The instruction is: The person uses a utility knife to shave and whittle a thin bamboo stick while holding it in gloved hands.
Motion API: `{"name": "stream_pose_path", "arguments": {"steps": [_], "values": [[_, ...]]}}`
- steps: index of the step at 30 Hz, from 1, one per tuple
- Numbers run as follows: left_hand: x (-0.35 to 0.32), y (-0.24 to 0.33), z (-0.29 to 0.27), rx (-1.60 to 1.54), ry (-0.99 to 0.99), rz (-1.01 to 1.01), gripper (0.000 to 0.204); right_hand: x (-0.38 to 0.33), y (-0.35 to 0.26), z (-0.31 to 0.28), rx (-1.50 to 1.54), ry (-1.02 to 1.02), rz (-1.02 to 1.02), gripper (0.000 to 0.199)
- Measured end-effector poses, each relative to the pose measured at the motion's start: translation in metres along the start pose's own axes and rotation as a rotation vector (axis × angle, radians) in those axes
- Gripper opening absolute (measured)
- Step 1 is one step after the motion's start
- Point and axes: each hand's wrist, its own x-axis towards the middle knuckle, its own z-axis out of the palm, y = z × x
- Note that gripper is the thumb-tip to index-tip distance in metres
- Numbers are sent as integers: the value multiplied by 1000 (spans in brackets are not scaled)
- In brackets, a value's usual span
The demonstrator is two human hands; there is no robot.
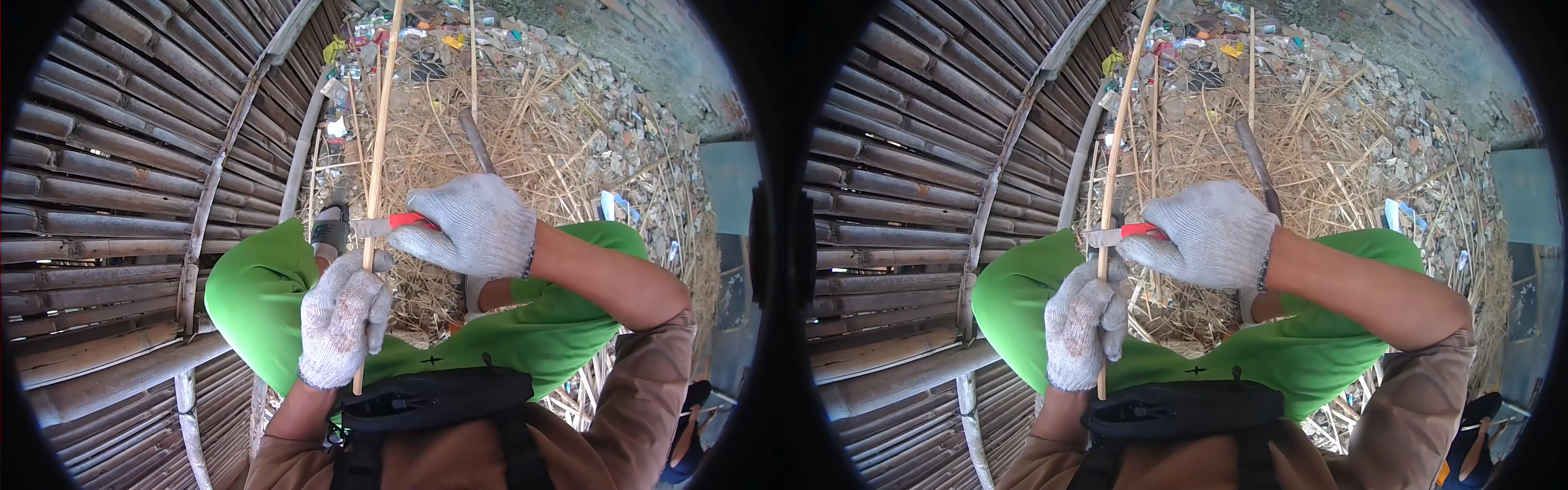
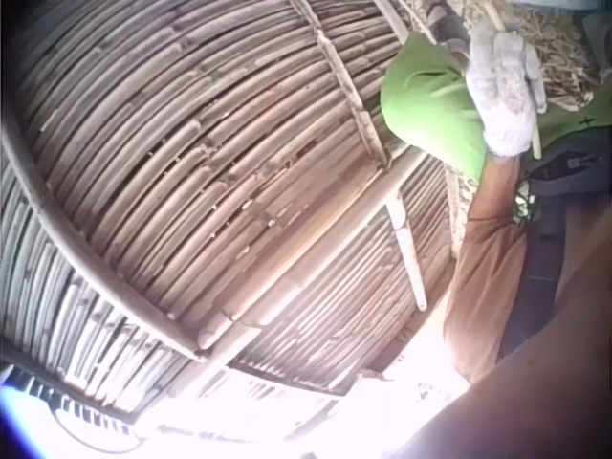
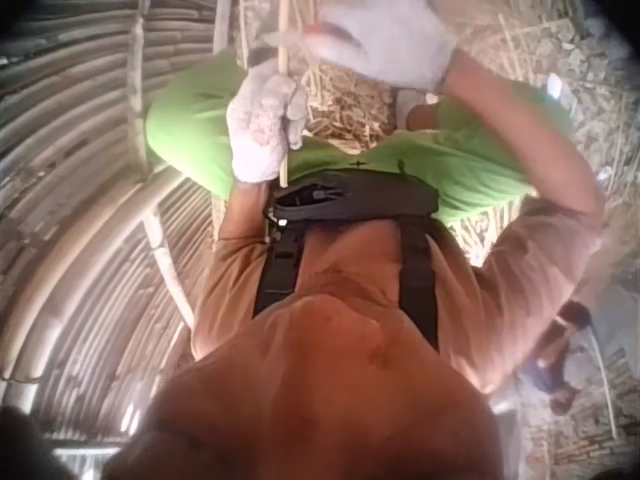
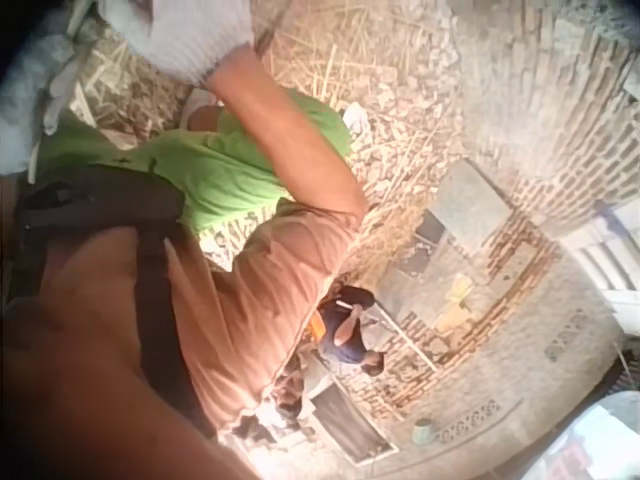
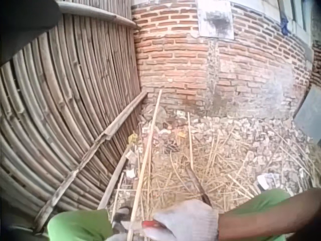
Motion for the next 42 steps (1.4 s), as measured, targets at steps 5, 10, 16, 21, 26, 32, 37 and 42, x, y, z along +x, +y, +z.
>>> {"name": "stream_pose_path", "arguments": {"steps": [5, 10, 16, 21, 26, 32, 37, 42], "values": [[-2, -2, 1, 57, 28, 31, 35, 20, 32, -19, -160, 81, 133, 63], [-6, 2, 0, 123, 35, 31, 35, 3, -1, -6, -36, -47, 31, 62], [-5, -2, -5, 145, 14, 47, 35, 15, 25, -17, -88, -11, 115, 64], [-9, -2, -6, 179, 23, 42, 35, 20, 32, -26, -177, 88, 114, 69], [-7, -3, -4, 265, 8, 42, 35, 5, 4, -11, -116, -11, -31, 63], [-6, 5, 2, 218, 103, 30, 35, 18, 13, -12, -154, 49, -104, 57], [-7, 4, 3, 134, 120, 36, 36, 34, 29, -38, -276, 27, 143, 58], [-13, 2, 1, 188, 41, 69, 35, 17, 37, -30, -296, 199, 37, 60]]}}
